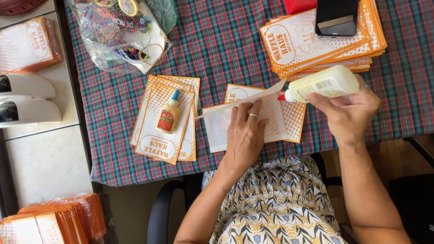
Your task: The person applies glue from a bottle to the edges of orange paper bags and folds them to secure the seams. They repeat this process for several bags, placing them into a stack after each one is glued and folded.
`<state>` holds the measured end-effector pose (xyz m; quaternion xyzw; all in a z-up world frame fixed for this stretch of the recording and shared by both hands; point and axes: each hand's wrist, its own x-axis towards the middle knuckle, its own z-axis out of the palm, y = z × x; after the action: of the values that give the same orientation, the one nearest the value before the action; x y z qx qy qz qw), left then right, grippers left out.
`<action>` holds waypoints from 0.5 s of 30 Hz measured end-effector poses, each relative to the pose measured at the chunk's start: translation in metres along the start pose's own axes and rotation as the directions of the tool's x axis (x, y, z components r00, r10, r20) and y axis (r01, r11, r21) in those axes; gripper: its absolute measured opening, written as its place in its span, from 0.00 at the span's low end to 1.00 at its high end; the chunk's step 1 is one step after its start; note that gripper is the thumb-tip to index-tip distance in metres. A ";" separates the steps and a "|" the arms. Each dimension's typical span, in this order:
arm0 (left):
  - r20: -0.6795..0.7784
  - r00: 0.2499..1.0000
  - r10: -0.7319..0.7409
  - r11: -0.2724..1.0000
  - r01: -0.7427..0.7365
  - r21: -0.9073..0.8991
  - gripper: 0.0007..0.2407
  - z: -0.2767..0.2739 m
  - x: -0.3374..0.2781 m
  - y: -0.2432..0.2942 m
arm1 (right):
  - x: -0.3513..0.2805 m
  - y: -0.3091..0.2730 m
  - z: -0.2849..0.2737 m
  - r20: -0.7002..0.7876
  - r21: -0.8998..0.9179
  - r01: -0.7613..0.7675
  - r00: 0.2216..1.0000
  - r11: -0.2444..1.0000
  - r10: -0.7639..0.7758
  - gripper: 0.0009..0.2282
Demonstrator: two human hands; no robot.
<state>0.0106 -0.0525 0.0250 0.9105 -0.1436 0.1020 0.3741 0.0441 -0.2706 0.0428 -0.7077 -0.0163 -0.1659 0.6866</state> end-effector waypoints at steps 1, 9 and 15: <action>-0.001 1.000 -0.002 1.000 0.002 0.001 0.19 -0.001 0.000 0.001 | -0.002 0.003 0.001 0.002 0.001 -0.001 1.000 1.000 0.001 0.19; 0.012 0.999 -0.047 0.999 0.047 0.015 0.12 -0.007 0.007 0.005 | -0.007 0.004 -0.003 0.003 -0.072 -0.099 0.995 0.993 0.099 0.18; 0.103 0.994 -0.020 0.997 0.013 0.072 0.16 -0.006 0.003 -0.003 | -0.002 0.008 0.005 -0.061 -0.271 0.029 0.997 0.962 -0.048 0.18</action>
<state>0.0140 -0.0468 0.0286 0.9285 -0.1515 0.0563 0.3344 0.0449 -0.2654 0.0347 -0.7882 0.0159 -0.2037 0.5806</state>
